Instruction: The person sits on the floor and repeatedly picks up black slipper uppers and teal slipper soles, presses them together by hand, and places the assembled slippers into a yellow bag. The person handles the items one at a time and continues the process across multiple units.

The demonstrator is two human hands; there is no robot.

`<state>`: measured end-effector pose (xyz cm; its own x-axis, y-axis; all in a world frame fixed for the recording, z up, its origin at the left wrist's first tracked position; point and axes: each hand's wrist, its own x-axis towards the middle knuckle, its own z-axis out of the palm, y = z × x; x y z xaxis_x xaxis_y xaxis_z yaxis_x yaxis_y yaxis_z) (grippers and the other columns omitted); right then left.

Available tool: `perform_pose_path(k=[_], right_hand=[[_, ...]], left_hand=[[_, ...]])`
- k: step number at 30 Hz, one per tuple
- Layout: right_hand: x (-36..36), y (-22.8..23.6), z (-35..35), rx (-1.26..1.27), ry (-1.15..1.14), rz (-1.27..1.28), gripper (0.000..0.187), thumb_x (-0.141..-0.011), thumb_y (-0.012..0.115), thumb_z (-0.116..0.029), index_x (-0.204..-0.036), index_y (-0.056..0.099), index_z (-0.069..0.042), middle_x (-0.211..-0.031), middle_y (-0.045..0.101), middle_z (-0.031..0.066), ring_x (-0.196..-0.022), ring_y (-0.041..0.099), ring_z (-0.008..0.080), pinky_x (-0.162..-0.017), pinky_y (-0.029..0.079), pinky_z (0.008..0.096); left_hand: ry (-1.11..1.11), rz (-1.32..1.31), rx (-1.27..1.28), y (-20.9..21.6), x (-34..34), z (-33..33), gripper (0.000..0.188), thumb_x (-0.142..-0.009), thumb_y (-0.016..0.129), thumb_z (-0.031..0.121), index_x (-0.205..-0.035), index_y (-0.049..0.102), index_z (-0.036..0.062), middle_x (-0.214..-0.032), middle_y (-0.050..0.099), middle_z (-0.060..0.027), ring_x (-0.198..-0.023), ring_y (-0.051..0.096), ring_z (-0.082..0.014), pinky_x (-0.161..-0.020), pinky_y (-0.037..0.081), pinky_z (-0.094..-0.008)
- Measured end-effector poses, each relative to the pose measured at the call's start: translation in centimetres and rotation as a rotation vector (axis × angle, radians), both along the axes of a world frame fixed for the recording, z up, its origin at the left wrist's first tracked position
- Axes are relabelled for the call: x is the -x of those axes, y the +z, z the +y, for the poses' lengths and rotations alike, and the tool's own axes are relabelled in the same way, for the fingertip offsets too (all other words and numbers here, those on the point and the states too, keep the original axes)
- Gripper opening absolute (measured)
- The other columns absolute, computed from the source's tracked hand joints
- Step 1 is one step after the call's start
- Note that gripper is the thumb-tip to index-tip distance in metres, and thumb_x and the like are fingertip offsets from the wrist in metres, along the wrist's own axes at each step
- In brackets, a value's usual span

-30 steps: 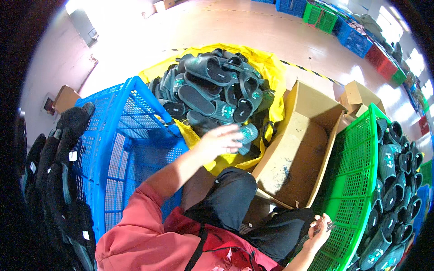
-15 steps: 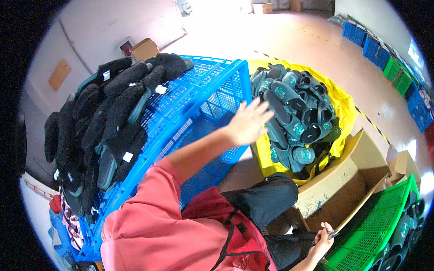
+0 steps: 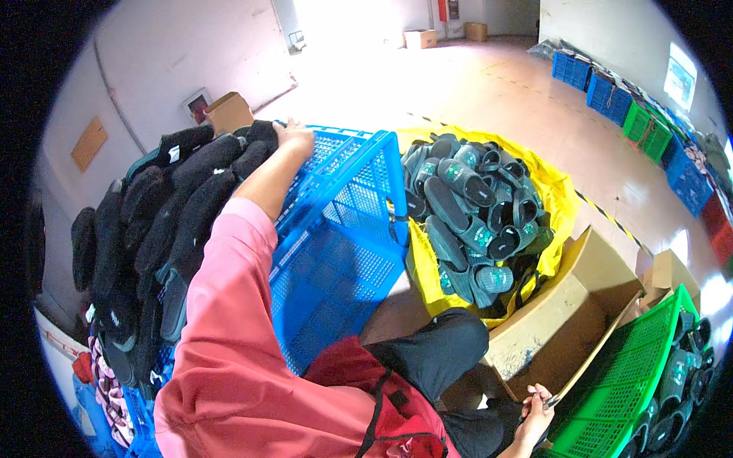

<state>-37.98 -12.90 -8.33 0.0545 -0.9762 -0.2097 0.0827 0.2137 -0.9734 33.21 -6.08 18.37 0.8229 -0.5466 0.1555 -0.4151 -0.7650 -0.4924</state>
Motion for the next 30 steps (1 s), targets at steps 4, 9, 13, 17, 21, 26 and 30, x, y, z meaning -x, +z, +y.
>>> perform_pose_path(k=[4, 9, 13, 17, 21, 26, 30], right_hand=[[-0.5, -0.1, -0.2, -0.019, -0.004, 0.001, 0.018, -0.094, 0.054, -0.003, -0.11, 0.062, 0.001, -0.096, 0.069, 0.0099, -0.06, 0.053, 0.0066, -0.043, 0.035, 0.018], [-1.3, 0.1, -0.6, -0.019, 0.016, 0.003, 0.015, -0.095, 0.053, -0.002, -0.106, 0.063, -0.001, -0.094, 0.069, 0.0096, -0.06, 0.054, 0.0075, -0.044, 0.036, 0.0183], [-1.2, 0.1, -0.7, -0.019, 0.012, -0.014, 0.015, -0.095, 0.052, -0.001, -0.105, 0.063, -0.002, -0.094, 0.07, 0.0097, -0.059, 0.053, 0.0078, -0.045, 0.036, 0.0184], [-1.4, 0.1, -0.5, -0.017, 0.007, -0.023, 0.015, -0.096, 0.054, -0.003, -0.106, 0.064, -0.002, -0.095, 0.07, 0.0095, -0.06, 0.053, 0.0076, -0.045, 0.036, 0.0181], [-0.9, -0.5, -0.8, -0.019, 0.018, -0.037, 0.016, -0.096, 0.055, -0.003, -0.109, 0.063, -0.002, -0.095, 0.07, 0.0088, -0.061, 0.054, 0.0062, -0.045, 0.035, 0.0177], [-0.8, -0.4, -0.8, 0.005, 0.021, -0.057, 0.017, -0.096, 0.057, -0.007, -0.111, 0.063, -0.002, -0.098, 0.07, 0.0087, -0.062, 0.053, 0.0062, -0.045, 0.035, 0.0178], [-0.4, -0.7, -0.7, 0.02, 0.039, -0.083, 0.018, -0.096, 0.057, -0.007, -0.112, 0.063, -0.003, -0.098, 0.07, 0.0083, -0.063, 0.053, 0.006, -0.045, 0.035, 0.0177]], left_hand=[[-0.001, -0.041, -0.097, -1.2, -3.3, 0.6, 0.04, -0.095, 0.053, 0.022, -0.135, 0.056, 0.0199, -0.142, 0.052, -0.0078, -0.138, 0.039, -0.0289, -0.105, 0.026, -0.0717], [0.021, -0.164, -0.171, -2.5, -4.9, -0.8, 0.036, -0.098, 0.049, 0.023, -0.133, 0.054, 0.0187, -0.133, 0.059, -0.0093, -0.127, 0.052, -0.0348, -0.095, 0.04, -0.0724], [0.081, -0.023, -0.363, -2.5, -5.3, -2.7, 0.041, -0.102, 0.04, 0.033, -0.135, 0.059, 0.0175, -0.142, 0.052, -0.0127, -0.128, 0.053, -0.0355, -0.096, 0.038, -0.0734], [0.13, -0.064, -0.267, -3.4, -7.0, -1.8, 0.046, -0.102, 0.04, 0.04, -0.135, 0.058, 0.014, -0.139, 0.054, -0.013, -0.126, 0.053, -0.0353, -0.094, 0.037, -0.0758], [0.056, -0.255, -0.178, -6.2, -8.2, -1.9, 0.042, -0.1, 0.043, 0.035, -0.125, 0.064, 0.0095, -0.13, 0.057, -0.0186, -0.123, 0.053, -0.0407, -0.087, 0.039, -0.0791], [-0.182, -0.288, -0.12, -3.7, 0.6, -1.6, 0.032, -0.1, 0.043, 0.023, -0.12, 0.067, 0.0158, -0.125, 0.057, -0.0184, -0.116, 0.058, -0.04, -0.085, 0.046, -0.0724], [-0.212, -0.222, -0.066, -1.8, 5.0, 0.1, 0.031, -0.099, 0.044, 0.022, -0.121, 0.065, 0.0153, -0.125, 0.056, -0.0193, -0.116, 0.058, -0.0383, -0.084, 0.05, -0.0676]])
